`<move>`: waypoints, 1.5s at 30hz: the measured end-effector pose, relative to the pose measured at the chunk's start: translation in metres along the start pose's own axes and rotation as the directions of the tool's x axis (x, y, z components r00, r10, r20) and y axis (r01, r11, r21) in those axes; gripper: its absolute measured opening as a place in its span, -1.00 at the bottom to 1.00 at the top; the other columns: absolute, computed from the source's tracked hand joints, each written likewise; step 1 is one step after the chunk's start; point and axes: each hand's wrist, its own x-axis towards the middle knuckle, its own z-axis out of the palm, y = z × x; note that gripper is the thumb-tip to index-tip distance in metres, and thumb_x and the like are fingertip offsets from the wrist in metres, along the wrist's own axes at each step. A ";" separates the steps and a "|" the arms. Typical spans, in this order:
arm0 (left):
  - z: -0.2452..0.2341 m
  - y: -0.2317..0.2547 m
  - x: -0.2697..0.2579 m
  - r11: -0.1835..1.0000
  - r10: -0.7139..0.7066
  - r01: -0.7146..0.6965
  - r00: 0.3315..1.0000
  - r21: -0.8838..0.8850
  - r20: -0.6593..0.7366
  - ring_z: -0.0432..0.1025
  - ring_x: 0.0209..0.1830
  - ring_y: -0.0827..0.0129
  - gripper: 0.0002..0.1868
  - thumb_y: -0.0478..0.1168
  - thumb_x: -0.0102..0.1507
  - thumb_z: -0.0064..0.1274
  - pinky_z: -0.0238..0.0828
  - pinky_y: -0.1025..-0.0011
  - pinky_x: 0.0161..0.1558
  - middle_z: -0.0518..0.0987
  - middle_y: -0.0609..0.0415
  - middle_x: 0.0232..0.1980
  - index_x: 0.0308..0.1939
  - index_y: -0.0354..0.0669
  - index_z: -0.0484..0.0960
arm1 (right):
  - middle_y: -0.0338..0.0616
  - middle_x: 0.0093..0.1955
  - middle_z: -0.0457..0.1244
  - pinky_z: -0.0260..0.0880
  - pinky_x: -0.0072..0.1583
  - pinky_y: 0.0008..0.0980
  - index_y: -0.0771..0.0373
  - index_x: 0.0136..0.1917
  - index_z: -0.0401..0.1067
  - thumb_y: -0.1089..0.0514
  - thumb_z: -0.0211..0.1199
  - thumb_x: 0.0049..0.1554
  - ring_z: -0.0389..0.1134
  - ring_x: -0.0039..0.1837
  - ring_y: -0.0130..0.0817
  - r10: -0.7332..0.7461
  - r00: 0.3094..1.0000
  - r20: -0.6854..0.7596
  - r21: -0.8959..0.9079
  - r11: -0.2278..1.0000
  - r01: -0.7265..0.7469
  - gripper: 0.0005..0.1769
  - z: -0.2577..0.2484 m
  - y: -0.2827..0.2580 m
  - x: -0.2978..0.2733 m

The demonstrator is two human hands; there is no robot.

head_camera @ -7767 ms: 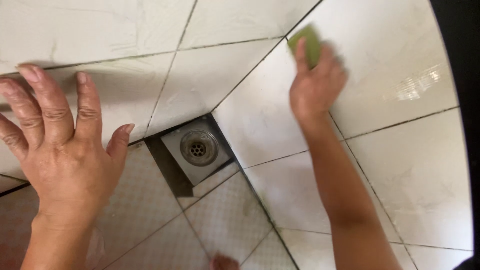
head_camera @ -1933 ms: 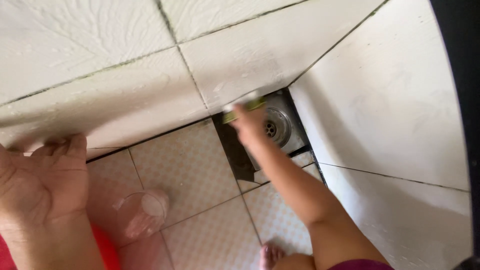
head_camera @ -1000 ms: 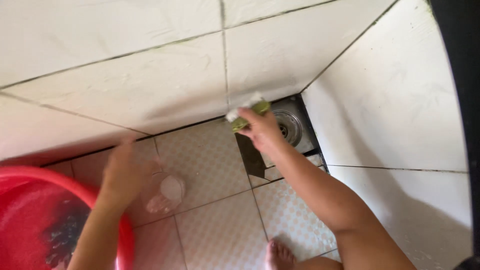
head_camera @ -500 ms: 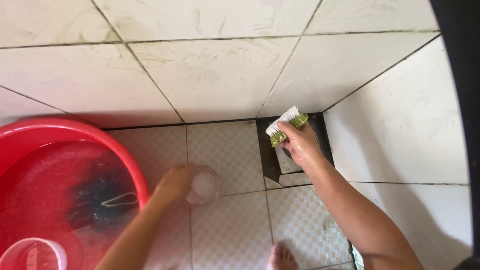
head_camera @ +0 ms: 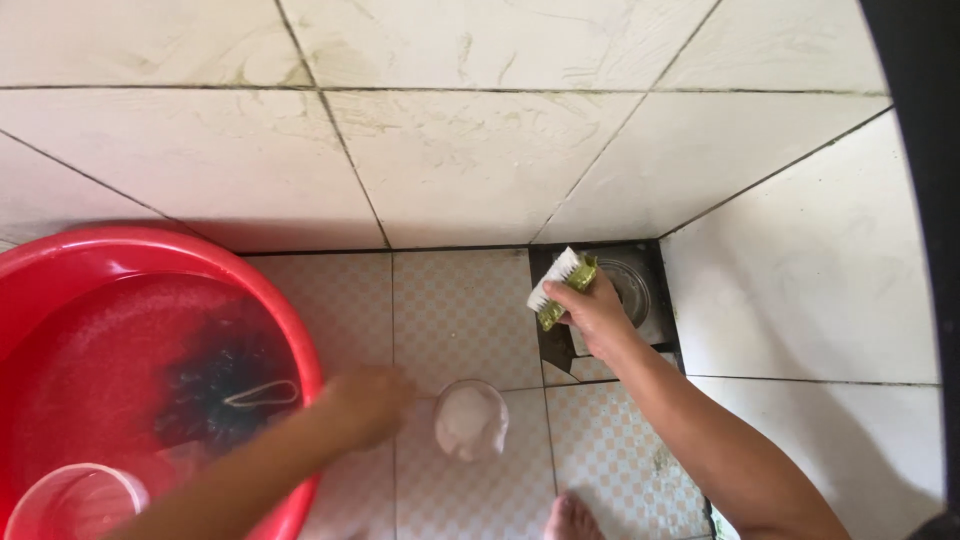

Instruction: Scrubbing bathroom wall and floor tiles using a brush and soapy water

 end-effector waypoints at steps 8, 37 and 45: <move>-0.018 -0.071 -0.045 0.960 0.206 -0.087 0.863 0.266 -0.462 0.48 0.07 -0.07 -0.58 0.13 0.12 0.12 0.20 -0.06 0.17 0.63 -0.16 -0.07 -0.26 -0.14 0.74 | -0.14 0.04 0.36 0.48 -0.02 -0.15 0.16 0.19 0.34 0.16 0.39 0.07 0.44 0.01 -0.29 0.116 0.992 -0.059 -0.063 0.991 -0.119 -0.56 0.005 0.035 -0.023; -0.044 -0.119 -0.046 0.907 0.042 0.016 0.991 0.421 -0.129 0.57 -0.24 0.09 -0.72 -0.03 0.22 -0.02 0.42 0.07 -0.13 0.69 0.09 -0.31 -0.45 0.04 0.73 | -0.04 0.07 0.39 0.53 0.09 -0.18 0.20 0.35 0.27 0.08 0.42 0.00 0.45 0.08 -0.21 0.138 0.990 0.031 -0.426 0.898 -0.112 -0.31 0.029 0.032 -0.086; -0.053 -0.155 -0.062 0.871 -0.013 0.078 0.991 0.484 -0.136 0.58 -0.19 0.16 -0.78 -0.06 0.20 -0.01 0.47 0.12 -0.13 0.67 0.17 -0.32 -0.47 0.12 0.70 | 0.07 0.28 0.26 0.56 0.22 -0.23 0.24 0.38 0.24 -0.04 0.48 -0.06 0.39 0.26 -0.18 0.205 0.896 0.393 -0.672 0.729 0.127 -0.17 0.054 0.035 -0.096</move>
